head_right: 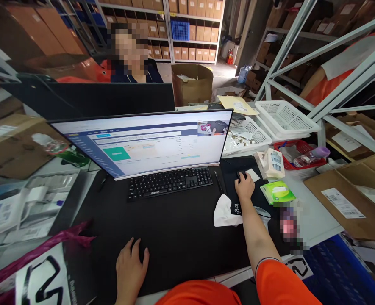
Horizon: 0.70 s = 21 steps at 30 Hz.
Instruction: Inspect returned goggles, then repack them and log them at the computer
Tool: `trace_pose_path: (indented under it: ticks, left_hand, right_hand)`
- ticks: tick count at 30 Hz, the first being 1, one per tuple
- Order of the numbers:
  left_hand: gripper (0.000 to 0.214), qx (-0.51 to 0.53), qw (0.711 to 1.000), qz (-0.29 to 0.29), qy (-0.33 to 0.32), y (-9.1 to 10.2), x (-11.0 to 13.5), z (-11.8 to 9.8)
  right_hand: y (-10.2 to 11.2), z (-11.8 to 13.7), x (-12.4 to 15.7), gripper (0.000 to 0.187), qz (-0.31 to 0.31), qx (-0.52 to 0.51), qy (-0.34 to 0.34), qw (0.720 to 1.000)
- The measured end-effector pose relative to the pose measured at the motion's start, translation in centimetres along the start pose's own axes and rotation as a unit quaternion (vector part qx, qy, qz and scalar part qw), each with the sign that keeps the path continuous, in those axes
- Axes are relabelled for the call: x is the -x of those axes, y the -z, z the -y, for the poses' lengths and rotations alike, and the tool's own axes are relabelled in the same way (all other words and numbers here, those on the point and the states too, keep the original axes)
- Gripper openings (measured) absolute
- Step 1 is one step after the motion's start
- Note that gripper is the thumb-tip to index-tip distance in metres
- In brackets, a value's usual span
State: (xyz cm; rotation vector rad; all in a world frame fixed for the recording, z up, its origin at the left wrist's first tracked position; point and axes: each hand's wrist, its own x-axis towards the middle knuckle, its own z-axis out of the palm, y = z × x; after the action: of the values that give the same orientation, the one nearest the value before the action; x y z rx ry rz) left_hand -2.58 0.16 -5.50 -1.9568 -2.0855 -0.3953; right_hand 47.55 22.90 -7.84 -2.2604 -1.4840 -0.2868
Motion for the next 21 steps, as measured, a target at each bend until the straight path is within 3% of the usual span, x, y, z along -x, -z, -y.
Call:
trace_pose_path:
  ticks: [21]
  left_hand:
    - [0.045,0.006,1.000,0.013,0.014,-0.05,0.02,-0.03]
  right_hand:
    - [-0.64,-0.34,-0.04,0.047,-0.009,-0.011,-0.003,1.000]
